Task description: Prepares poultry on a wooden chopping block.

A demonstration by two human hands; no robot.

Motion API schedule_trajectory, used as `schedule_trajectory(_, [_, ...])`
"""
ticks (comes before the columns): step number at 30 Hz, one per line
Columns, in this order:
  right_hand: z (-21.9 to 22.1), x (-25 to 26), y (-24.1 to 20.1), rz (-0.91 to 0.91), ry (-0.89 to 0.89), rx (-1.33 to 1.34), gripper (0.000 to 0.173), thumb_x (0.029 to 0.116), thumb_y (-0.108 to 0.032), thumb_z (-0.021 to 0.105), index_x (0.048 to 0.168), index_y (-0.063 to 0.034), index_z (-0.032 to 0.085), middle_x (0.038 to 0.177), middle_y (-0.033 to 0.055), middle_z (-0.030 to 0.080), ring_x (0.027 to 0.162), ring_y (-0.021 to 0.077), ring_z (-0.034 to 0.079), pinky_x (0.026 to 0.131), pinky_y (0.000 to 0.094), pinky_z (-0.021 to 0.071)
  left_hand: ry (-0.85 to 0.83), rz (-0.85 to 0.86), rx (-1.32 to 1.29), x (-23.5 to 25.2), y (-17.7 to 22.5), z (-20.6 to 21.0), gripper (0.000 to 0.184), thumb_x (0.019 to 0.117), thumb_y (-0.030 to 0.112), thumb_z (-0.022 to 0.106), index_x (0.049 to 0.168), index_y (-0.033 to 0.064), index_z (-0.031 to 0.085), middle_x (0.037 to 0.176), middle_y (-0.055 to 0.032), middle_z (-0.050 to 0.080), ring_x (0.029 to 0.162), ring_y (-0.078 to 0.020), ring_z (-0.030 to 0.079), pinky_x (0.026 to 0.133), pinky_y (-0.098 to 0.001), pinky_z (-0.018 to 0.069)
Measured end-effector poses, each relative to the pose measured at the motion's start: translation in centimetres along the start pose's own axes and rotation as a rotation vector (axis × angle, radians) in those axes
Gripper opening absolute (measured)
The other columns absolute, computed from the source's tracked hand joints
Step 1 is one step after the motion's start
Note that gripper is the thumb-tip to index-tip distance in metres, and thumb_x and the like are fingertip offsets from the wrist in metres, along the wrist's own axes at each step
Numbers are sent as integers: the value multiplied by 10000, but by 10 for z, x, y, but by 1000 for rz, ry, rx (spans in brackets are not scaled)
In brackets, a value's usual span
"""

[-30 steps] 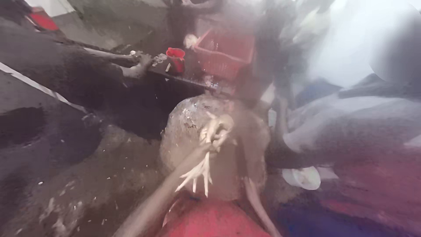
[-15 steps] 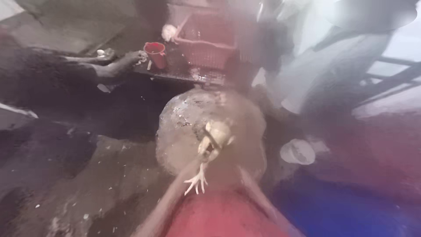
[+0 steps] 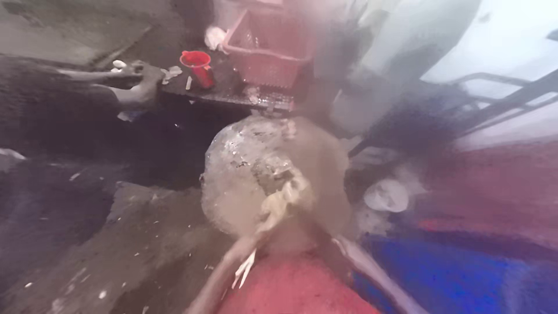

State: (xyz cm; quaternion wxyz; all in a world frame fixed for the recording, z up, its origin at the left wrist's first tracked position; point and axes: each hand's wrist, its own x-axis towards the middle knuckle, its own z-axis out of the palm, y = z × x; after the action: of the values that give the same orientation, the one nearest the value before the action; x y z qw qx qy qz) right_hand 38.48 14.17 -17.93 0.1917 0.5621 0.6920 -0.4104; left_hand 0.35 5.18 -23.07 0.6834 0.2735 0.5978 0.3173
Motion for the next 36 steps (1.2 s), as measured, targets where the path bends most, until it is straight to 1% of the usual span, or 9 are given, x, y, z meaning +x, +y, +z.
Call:
schedule_trajectory(6, [42,-9,-9,-104,70,492,430,1116,-280,294,1236,-35,626,1098,127,667,999,199,640,905,399,532,-172,96,92,12,95,22,313,1085,267,451,1345,124,552,908,28,633,724,-35,579,674,-227,519])
schedule_trajectory(9, [27,-23,-36,54,-19,592,427,1135,-258,304,1280,-21,628,1172,143,677,1063,211,643,988,434,505,-215,301,60,12,164,38,297,1056,156,477,1341,97,539,925,22,633,717,-39,589,650,-221,529])
schedule_trajectory(13, [43,-9,-8,32,-41,879,494,1120,-415,244,1120,-87,614,697,-14,513,551,91,470,515,275,443,-130,520,380,32,204,58,388,1013,179,559,1399,144,577,1186,-52,691,1002,-132,675,891,-359,574])
schedule_trajectory(17, [41,1,-21,131,108,1197,544,1113,-481,191,1112,-77,555,593,-19,447,420,89,412,387,259,404,132,456,945,81,169,56,344,1024,207,540,1357,160,613,1213,-157,692,1114,-331,675,970,-574,522])
schedule_trajectory(21, [-2,3,-43,-136,385,1262,494,1098,-419,217,1176,-43,527,582,-56,449,417,59,416,384,238,406,152,336,960,125,105,37,417,984,153,577,1394,79,590,1301,-212,646,1203,-375,628,1037,-580,485])
schedule_trajectory(25, [-55,-15,-79,-557,562,1344,700,967,-710,451,1247,-71,515,681,-116,527,507,1,466,462,195,446,79,208,935,105,103,42,381,1005,166,555,1381,120,602,1279,-181,670,1166,-344,661,1003,-582,513])
schedule_trajectory(28, [-64,-2,-97,-531,679,1231,682,986,-618,504,1233,15,559,867,-2,647,727,55,634,645,246,570,87,226,851,101,87,48,384,1013,154,539,1389,101,599,1266,-184,675,1146,-328,668,1007,-555,517])
schedule_trajectory(32, [-36,81,-70,-375,359,652,407,1084,-188,409,1358,82,541,1264,220,640,1151,233,633,1039,375,500,106,261,707,95,73,43,378,1021,135,543,1385,43,583,1284,-192,663,1173,-306,657,1036,-512,512])
schedule_trajectory(36, [-42,93,-70,-249,147,567,394,1121,-209,322,1312,17,583,1119,173,653,957,221,644,884,399,545,166,199,483,86,58,27,397,1026,145,530,1409,45,564,1294,-181,653,1172,-272,645,1031,-485,511])
